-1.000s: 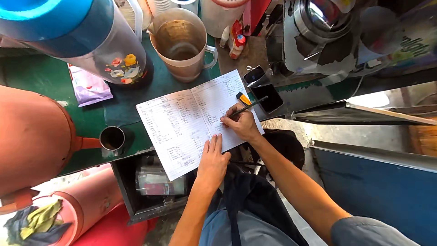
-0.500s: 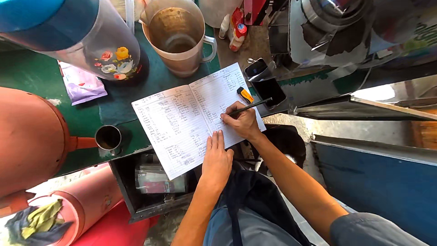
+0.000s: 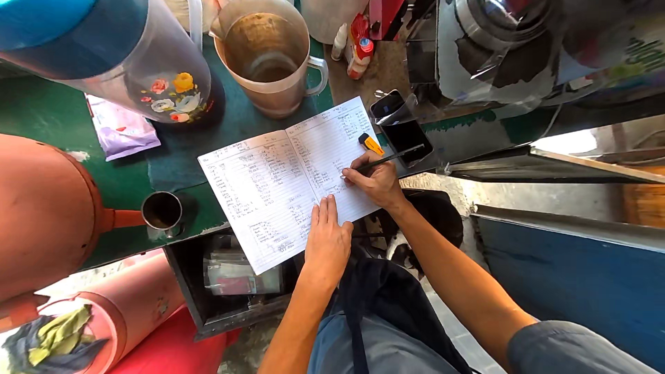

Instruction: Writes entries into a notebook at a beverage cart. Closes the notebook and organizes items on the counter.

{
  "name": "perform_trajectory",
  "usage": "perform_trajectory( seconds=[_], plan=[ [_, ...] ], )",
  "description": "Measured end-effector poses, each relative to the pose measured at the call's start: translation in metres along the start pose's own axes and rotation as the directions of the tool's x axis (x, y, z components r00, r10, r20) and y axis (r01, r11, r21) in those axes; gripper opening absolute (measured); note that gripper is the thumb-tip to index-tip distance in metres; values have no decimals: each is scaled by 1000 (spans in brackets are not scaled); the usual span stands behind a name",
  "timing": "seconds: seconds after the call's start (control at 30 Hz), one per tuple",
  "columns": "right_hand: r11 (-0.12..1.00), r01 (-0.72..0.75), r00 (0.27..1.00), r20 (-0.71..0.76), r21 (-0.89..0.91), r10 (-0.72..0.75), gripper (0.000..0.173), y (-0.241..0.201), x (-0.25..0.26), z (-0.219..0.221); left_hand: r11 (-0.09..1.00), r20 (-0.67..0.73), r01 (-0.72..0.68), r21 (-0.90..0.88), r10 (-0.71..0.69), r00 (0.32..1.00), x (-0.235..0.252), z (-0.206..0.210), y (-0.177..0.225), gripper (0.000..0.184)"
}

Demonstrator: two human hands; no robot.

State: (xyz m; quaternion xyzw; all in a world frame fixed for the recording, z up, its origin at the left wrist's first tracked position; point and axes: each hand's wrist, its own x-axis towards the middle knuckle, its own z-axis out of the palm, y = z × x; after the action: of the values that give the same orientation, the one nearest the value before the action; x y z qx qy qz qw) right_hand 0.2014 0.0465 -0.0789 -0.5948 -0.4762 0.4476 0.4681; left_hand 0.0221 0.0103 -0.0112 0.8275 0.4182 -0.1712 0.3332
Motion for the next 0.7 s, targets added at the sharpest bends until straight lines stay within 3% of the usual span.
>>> perform_trajectory(
  seconds=[0.17, 0.43, 0.7],
  plan=[
    [998, 41, 999, -9, -54, -42, 17, 2, -1, 1, 999, 38, 21, 35, -22, 999, 1, -3, 4, 28],
    [997, 3, 999, -36, 76, -1, 17, 2, 4, -1, 999, 48, 23, 41, -25, 999, 3, -5, 4, 28],
    [998, 40, 999, -34, -50, -41, 17, 3, 0, 1, 999, 57, 27, 28, -29, 998, 3, -7, 5, 28]
  ],
)
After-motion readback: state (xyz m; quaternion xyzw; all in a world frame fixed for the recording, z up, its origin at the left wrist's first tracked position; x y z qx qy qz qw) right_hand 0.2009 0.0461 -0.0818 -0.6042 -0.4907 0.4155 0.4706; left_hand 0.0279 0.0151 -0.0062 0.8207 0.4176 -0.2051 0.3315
